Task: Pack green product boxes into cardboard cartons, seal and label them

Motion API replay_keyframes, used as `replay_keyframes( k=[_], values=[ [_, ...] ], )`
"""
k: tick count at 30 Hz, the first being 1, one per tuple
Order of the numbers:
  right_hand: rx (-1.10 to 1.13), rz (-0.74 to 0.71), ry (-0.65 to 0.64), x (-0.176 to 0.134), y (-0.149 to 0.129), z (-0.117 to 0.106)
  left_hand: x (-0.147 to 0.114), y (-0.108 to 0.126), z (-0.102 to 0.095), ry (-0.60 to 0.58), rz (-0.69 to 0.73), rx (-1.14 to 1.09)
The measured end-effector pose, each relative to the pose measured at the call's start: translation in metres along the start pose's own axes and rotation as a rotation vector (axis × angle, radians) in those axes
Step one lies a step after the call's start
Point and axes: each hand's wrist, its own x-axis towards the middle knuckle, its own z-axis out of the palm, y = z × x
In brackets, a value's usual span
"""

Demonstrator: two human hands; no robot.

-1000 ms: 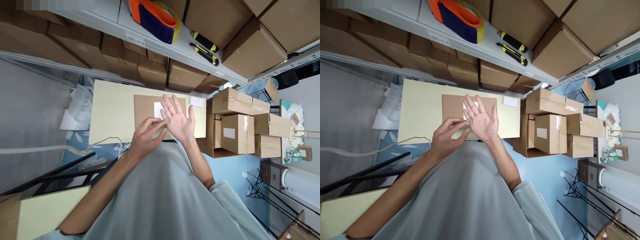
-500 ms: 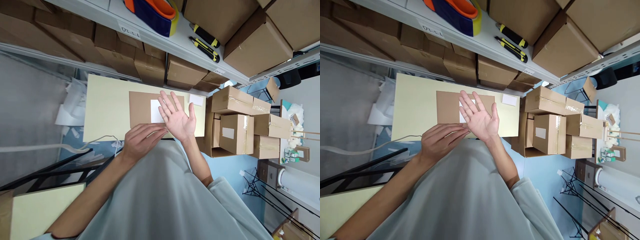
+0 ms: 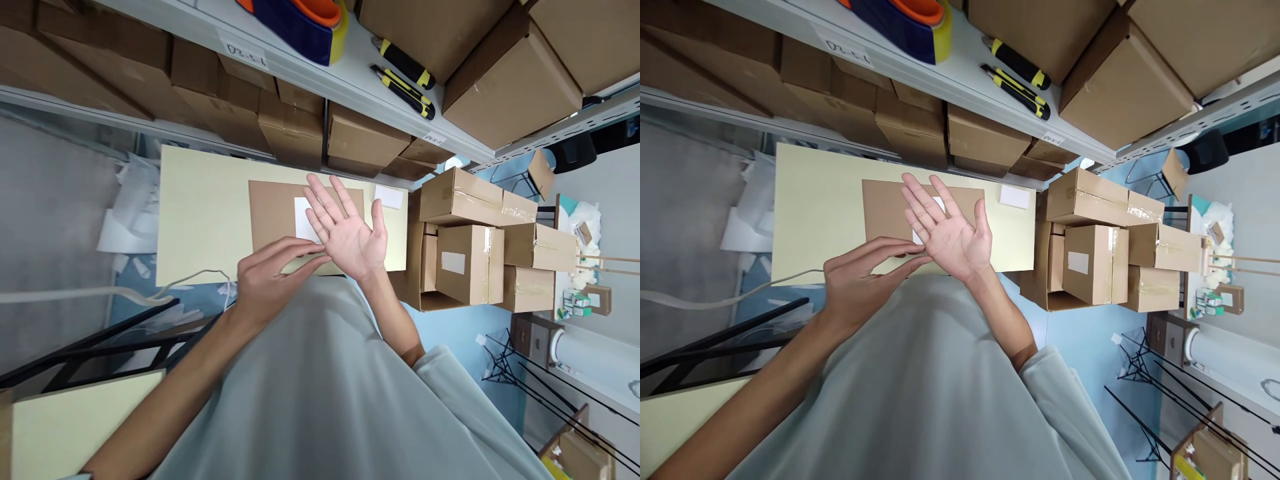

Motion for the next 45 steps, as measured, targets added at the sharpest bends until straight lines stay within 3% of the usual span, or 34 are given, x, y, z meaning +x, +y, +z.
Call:
replay_keyframes(
  k=[5, 10, 15, 21, 27, 38, 42, 45],
  values=[
    [0.0, -0.011, 0.0, -0.002, 0.001, 0.002, 0.003, -0.003, -0.009, -0.103, 0.085, 0.08],
    [0.019, -0.006, -0.046, -0.004, 0.003, 0.0, 0.002, -0.014, -0.016, -0.126, 0.231, 0.176],
    [0.028, -0.02, -0.011, -0.005, 0.003, 0.003, -0.005, -0.025, -0.017, -0.205, 0.247, 0.213],
    [0.023, -0.026, 0.026, -0.006, 0.004, 0.005, -0.011, -0.031, -0.012, -0.139, 0.338, 0.227],
    [0.027, -0.027, 0.042, -0.007, 0.008, 0.006, -0.015, -0.034, -0.007, -0.112, 0.252, 0.24],
    [0.005, 0.065, 0.098, -0.011, 0.017, 0.007, -0.004, -0.041, -0.015, -0.034, 0.281, 0.324],
    [-0.005, 0.088, 0.156, -0.014, 0.019, -0.005, 0.005, -0.057, -0.021, 0.035, 0.316, 0.406],
    [-0.021, 0.058, 0.223, -0.013, 0.022, -0.02, 0.011, -0.084, -0.017, 0.057, 0.317, 0.475]
  ],
)
